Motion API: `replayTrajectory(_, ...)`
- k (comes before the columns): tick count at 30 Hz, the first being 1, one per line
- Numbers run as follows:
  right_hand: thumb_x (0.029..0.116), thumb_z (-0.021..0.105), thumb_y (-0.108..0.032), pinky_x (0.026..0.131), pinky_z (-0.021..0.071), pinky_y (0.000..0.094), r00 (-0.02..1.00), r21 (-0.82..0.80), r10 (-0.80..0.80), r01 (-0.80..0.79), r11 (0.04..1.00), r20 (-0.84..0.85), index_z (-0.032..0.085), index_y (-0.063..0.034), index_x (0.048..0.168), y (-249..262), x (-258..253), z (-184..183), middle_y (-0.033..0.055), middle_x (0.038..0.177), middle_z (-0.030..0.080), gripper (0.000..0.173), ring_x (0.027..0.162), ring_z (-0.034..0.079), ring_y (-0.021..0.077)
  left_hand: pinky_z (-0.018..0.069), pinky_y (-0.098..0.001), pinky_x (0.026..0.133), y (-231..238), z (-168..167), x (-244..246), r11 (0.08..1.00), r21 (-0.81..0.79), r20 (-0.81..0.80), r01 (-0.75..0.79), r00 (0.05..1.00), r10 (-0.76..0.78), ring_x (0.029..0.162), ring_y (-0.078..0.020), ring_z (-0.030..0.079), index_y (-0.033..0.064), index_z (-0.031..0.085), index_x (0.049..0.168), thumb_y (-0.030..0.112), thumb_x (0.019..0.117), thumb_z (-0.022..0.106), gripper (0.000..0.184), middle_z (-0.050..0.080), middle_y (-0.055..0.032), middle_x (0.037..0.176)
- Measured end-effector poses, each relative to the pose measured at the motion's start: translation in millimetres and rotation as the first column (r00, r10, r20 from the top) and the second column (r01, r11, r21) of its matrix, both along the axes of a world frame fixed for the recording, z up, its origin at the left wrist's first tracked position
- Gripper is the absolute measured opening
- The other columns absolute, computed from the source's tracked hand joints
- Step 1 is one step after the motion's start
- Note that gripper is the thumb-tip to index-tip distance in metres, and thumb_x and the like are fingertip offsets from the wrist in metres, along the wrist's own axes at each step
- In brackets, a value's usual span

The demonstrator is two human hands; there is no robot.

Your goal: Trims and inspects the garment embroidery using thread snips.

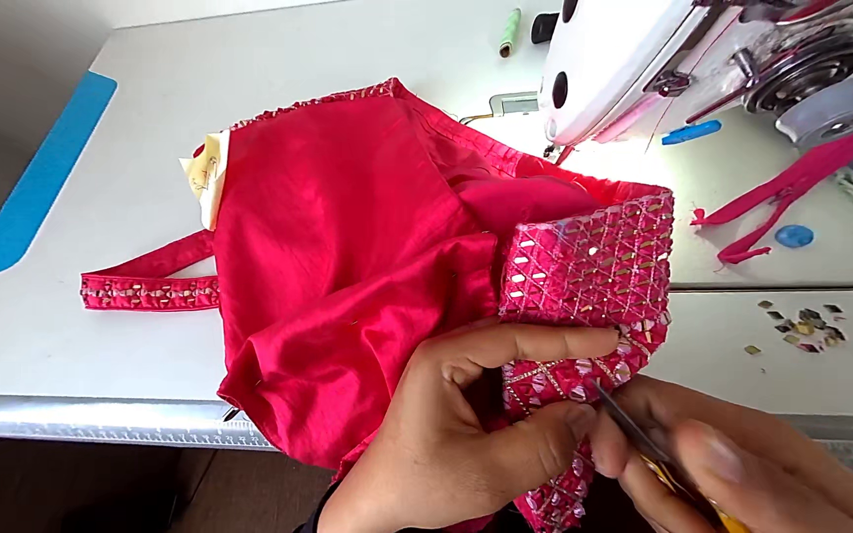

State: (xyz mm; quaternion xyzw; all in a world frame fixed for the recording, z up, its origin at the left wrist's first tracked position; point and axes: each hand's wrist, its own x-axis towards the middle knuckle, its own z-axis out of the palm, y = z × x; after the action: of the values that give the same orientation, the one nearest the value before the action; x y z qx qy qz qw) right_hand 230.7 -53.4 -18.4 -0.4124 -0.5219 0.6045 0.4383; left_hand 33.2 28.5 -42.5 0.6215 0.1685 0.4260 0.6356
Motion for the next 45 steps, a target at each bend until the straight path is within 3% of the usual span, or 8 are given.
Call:
replayTrajectory(4, 0.1059, 0.045, -0.053, 0.052, 0.0378, 0.01, 0.99, 0.051, -0.08, 0.087, 0.995, -0.12, 0.063, -0.0206, 0.116, -6.2, -0.8, -7.3, -0.0161, 0.071, 0.049, 0.039, 0.059, 0.045, -0.0086, 0.0593, -0.0185, 0.077, -3.6, 1.1, 4.2, 0.995, -0.032, 0.02, -0.092, 0.995, 0.093, 0.086, -0.0016, 0.069, -0.0003, 0.074, 0.113, -0.001, 0.0917, 0.07, 0.022, 0.075, -0.0022, 0.102)
replayTrajectory(7, 0.1029, 0.062, -0.037, 0.056, 0.0359, 0.0051, 0.943, 0.288, -0.299, 0.248, 0.925, 0.148, 0.061, -0.017, 0.111, -9.9, -10.2, -5.9, -0.0139, 0.074, 0.05, 0.021, 0.063, 0.043, -0.0131, 0.0573, -0.0168, 0.076, -2.9, 0.3, 3.9, 0.994, -0.042, 0.022, -0.101, 0.995, 0.102, 0.083, -0.0001, 0.068, 0.0015, 0.076, 0.111, 0.001, 0.0972, 0.062, 0.019, 0.075, -0.0012, 0.098)
replayTrajectory(10, 0.0997, 0.069, -0.027, 0.06, 0.0372, 0.0043, 0.788, 0.528, -0.527, 0.314, 0.789, 0.319, 0.064, -0.0121, 0.106, -9.6, -25.7, -9.0, -0.0066, 0.08, 0.056, 0.017, 0.068, 0.047, -0.0103, 0.0569, -0.0165, 0.073, -2.9, 0.2, 3.5, 0.994, -0.053, 0.031, -0.09, 0.995, 0.092, 0.08, -0.0004, 0.067, 0.0007, 0.075, 0.111, 0.0, 0.0981, 0.061, 0.019, 0.074, -0.0023, 0.094)
replayTrajectory(15, 0.1011, 0.066, -0.023, 0.066, 0.042, 0.0056, 0.55, 0.781, -0.744, 0.24, 0.576, 0.379, 0.065, -0.0121, 0.102, -1.6, -37.5, -21.5, 0.0004, 0.094, 0.06, 0.011, 0.078, 0.055, -0.0025, 0.0571, -0.0169, 0.074, -4.3, -0.9, 4.2, 0.993, -0.039, 0.043, -0.112, 0.993, 0.113, 0.081, -0.0009, 0.068, 0.0011, 0.076, 0.109, 0.0, 0.097, 0.062, 0.019, 0.075, -0.0025, 0.093)
replayTrajectory(25, 0.1048, 0.054, -0.018, 0.063, 0.0409, 0.0203, 0.283, 0.854, -0.823, 0.025, 0.519, 0.492, 0.062, -0.0112, 0.1, -1.0, -42.8, -17.9, 0.006, 0.088, 0.059, 0.012, 0.074, 0.054, 0.0142, 0.0563, -0.0152, 0.07, -5.3, -1.5, 7.2, 0.985, 0.05, 0.008, -0.168, 0.986, 0.168, 0.077, -0.0002, 0.067, 0.0016, 0.077, 0.105, -0.003, 0.0935, 0.066, 0.017, 0.074, -0.0016, 0.089)
replayTrajectory(30, 0.1056, 0.051, -0.019, 0.059, 0.0371, 0.0284, 0.247, 0.894, -0.86, -0.116, 0.432, 0.447, 0.06, -0.011, 0.103, 3.8, -41.8, -25.1, 0.0061, 0.088, 0.061, 0.013, 0.068, 0.05, 0.0183, 0.0576, -0.0166, 0.07, -4.5, -0.7, 7.3, 0.984, 0.035, -0.014, -0.177, 0.984, 0.178, 0.078, -0.0019, 0.068, 0.0016, 0.077, 0.106, -0.003, 0.0938, 0.065, 0.018, 0.075, -0.0031, 0.093)
replayTrajectory(39, 0.1075, 0.046, -0.016, 0.06, 0.0328, 0.0306, 0.277, 0.916, -0.877, -0.2, 0.347, 0.392, 0.06, -0.0103, 0.103, 9.4, -38.1, -30.5, 0.0057, 0.087, 0.059, 0.016, 0.067, 0.045, 0.0183, 0.0576, -0.0176, 0.068, -1.7, 1.4, 7.0, 0.987, -0.053, -0.004, -0.153, 0.988, 0.153, 0.075, -0.0036, 0.068, 0.0021, 0.076, 0.113, -0.002, 0.0947, 0.066, 0.021, 0.075, -0.0057, 0.094)
replayTrajectory(45, 0.1043, 0.054, -0.017, 0.063, 0.0402, 0.0235, 0.343, 0.928, -0.868, -0.028, 0.372, 0.358, 0.06, -0.0127, 0.102, 11.8, -37.5, -36.6, 0.0043, 0.091, 0.06, 0.008, 0.073, 0.053, 0.0143, 0.0573, -0.0172, 0.069, -1.7, 0.8, 8.7, 0.984, -0.005, -0.014, -0.177, 0.984, 0.177, 0.077, -0.0028, 0.068, 0.0028, 0.076, 0.114, 0.002, 0.0977, 0.063, 0.02, 0.075, -0.0041, 0.095)
